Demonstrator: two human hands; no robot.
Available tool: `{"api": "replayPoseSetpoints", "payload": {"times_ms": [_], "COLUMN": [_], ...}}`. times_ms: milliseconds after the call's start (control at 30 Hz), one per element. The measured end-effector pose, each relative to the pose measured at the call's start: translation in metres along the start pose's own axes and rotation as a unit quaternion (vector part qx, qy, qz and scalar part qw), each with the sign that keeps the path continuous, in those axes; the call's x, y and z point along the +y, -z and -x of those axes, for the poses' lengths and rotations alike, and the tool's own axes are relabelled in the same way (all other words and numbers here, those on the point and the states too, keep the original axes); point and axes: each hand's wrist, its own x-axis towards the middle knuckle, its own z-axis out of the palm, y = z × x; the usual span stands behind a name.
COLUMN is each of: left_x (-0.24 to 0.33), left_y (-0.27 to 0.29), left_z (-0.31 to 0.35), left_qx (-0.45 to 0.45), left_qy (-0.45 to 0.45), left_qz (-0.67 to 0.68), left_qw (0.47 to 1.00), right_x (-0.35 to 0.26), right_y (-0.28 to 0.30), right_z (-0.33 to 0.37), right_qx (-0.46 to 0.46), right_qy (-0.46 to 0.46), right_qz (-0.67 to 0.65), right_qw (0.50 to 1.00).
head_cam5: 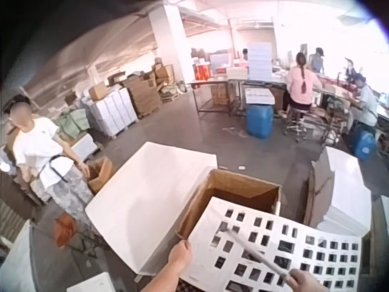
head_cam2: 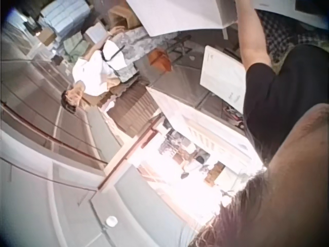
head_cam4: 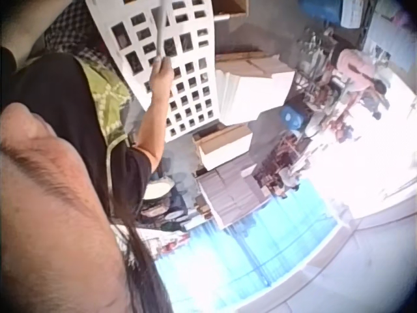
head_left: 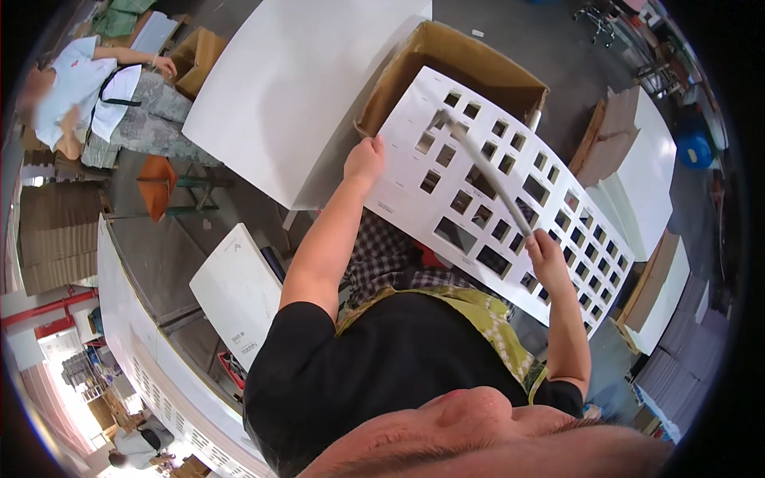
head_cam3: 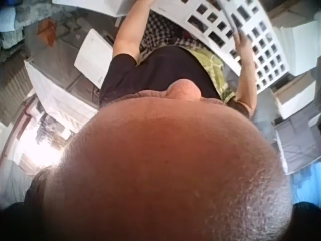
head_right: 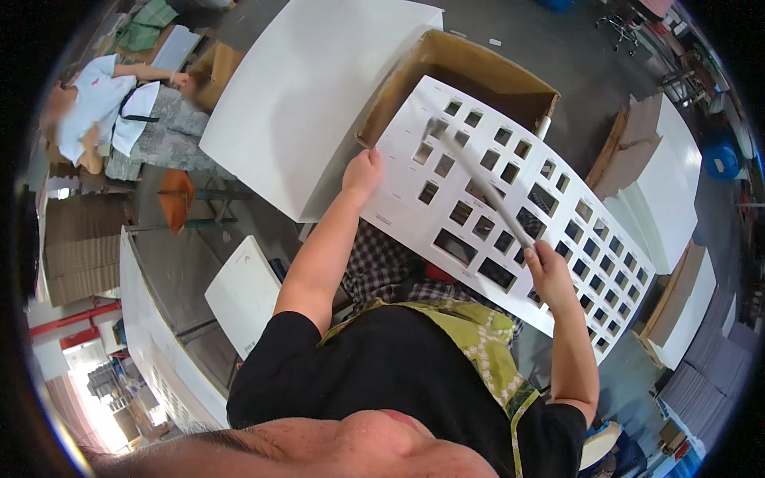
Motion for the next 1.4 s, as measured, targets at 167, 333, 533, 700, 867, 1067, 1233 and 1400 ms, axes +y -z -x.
{"api": "replayPoseSetpoints", "payload": {"times_ms": [167, 333, 533, 700, 867, 1067, 1233, 1400], "left_x": [-0.008, -0.015, -0.018, -0.022, -0.015, -0.021, -0.018, -0.018], "left_y": [-0.010, -0.014, -0.017, -0.019, -0.018, -0.020, -0.019, -0.017], "left_z": [-0.007, -0.005, -0.007, -0.009, -0.007, -0.009, -0.007, -0.008], "left_qx": [-0.020, -0.005, 0.004, 0.004, 0.007, -0.008, -0.006, 0.001], "left_qy": [0.012, 0.012, -0.004, -0.007, 0.009, 0.011, 0.000, -0.002], "left_qz": [-0.016, -0.008, -0.008, -0.004, -0.009, -0.009, -0.008, 0.000], "left_qw": [1.000, 1.000, 1.000, 1.000, 1.000, 1.000, 1.000, 1.000], "right_x": [-0.009, -0.012, -0.010, -0.017, -0.009, -0.025, 0.001, -0.027], "right_y": [-0.019, -0.033, -0.044, -0.042, -0.054, -0.042, -0.059, -0.043], "right_z": [0.017, 0.019, 0.020, 0.017, 0.018, 0.026, 0.010, 0.021], "right_qx": [-0.022, 0.004, 0.008, 0.008, 0.012, 0.029, -0.007, 0.027], "right_qy": [-0.030, 0.001, -0.006, 0.005, 0.006, 0.005, -0.005, -0.010], "right_qz": [0.064, 0.071, 0.060, 0.080, 0.091, 0.071, 0.162, 0.102], "right_qw": [0.997, 0.997, 0.998, 0.997, 0.996, 0.997, 0.987, 0.994]}}
